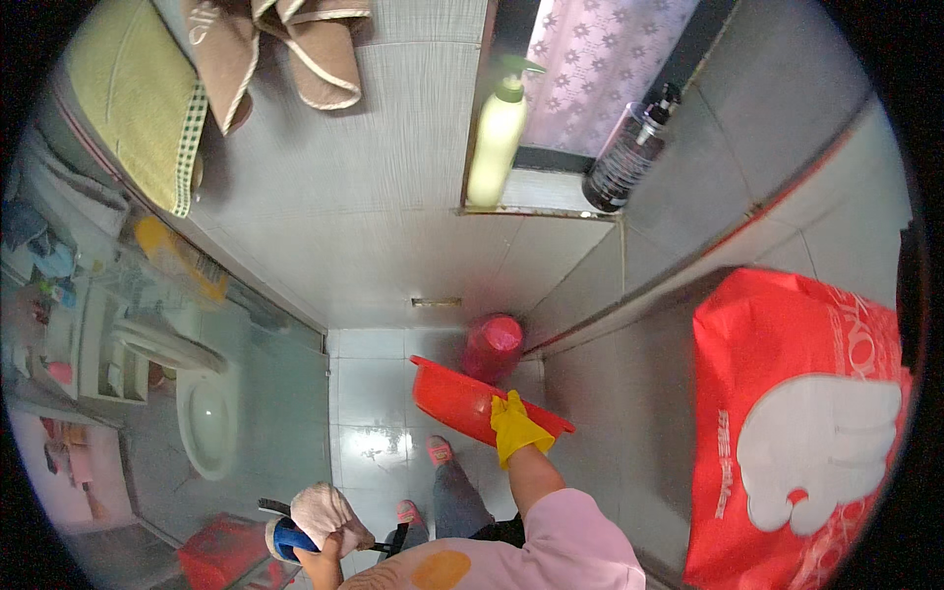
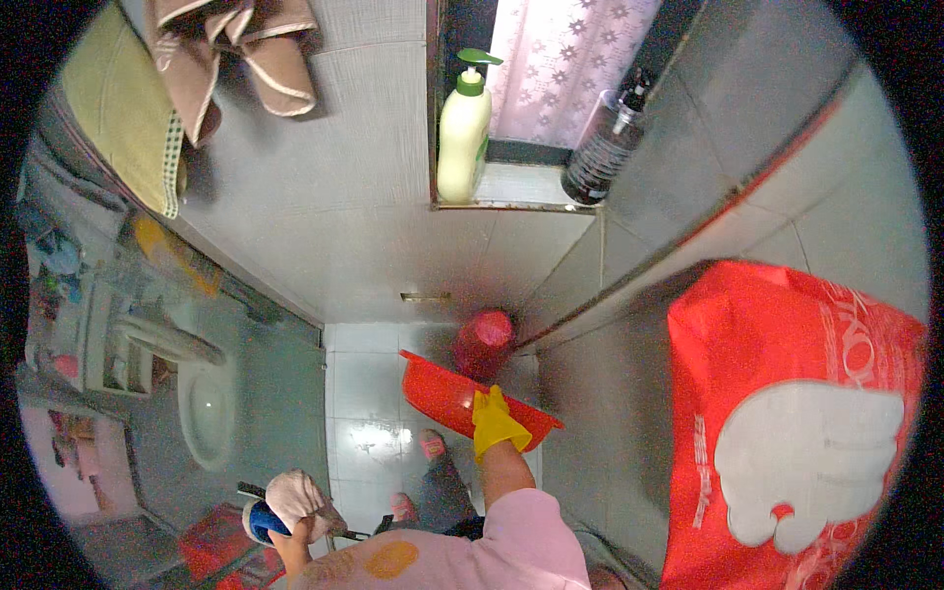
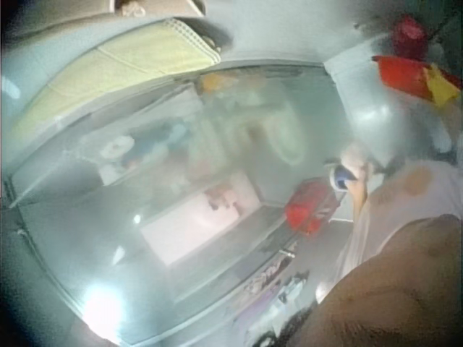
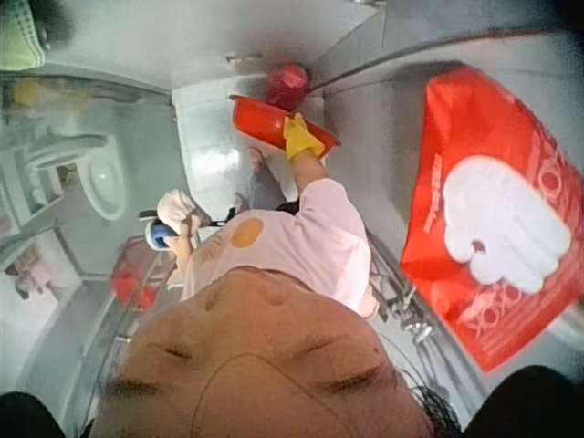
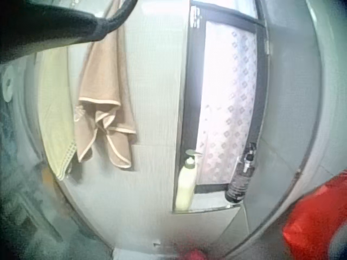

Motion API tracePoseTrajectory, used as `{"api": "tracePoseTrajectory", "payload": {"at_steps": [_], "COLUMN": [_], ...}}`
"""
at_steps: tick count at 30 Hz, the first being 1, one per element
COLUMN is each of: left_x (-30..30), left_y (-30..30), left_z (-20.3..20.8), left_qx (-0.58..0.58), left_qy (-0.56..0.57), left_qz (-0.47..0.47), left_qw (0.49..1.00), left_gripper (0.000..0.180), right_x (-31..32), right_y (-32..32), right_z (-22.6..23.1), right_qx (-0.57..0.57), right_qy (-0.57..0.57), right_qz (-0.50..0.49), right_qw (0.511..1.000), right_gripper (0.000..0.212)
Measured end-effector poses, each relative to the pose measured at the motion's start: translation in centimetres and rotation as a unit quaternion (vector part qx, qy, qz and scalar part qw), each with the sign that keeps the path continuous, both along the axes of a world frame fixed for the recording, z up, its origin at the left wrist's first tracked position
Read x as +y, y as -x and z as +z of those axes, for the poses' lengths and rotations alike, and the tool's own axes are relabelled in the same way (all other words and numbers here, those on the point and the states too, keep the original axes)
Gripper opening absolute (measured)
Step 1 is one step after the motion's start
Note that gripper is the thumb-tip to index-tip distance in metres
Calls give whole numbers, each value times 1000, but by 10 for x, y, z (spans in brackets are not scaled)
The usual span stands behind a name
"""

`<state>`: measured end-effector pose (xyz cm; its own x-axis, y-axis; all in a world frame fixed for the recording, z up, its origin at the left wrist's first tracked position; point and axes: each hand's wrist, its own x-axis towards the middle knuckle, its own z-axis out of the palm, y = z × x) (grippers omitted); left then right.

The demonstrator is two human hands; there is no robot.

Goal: The person cleans a corner shower shelf using a cloth and a scraper tool, then wipes the surrounding wall. They subsequently pick up several bottles of toiletries from a window sill and place them onto the shelf. Finally, the person moves a red plastic stool from the shower area to the bathroom floor.

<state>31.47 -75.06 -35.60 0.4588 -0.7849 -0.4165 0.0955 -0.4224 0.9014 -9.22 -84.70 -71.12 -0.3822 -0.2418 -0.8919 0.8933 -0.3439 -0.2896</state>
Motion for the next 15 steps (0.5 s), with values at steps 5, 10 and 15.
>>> {"api": "tracePoseTrajectory", "payload": {"at_steps": [5, 10, 15], "left_x": [-36, -61, -75], "left_y": [31, 51, 61], "left_z": [5, 7, 8], "left_qx": [-54, -54, -85], "left_qy": [-52, -92, -87], "left_qz": [-37, -61, -78], "left_qw": [996, 992, 990], "left_gripper": [70, 56, 53], "right_x": [-51, -87, -106], "right_y": [79, 129, 151], "right_z": [-37, -29, -14], "right_qx": [-13, -27, -40], "right_qy": [35, 24, 47], "right_qz": [19, -35, -49], "right_qw": [999, 999, 997], "right_gripper": [23, 24, 29]}}
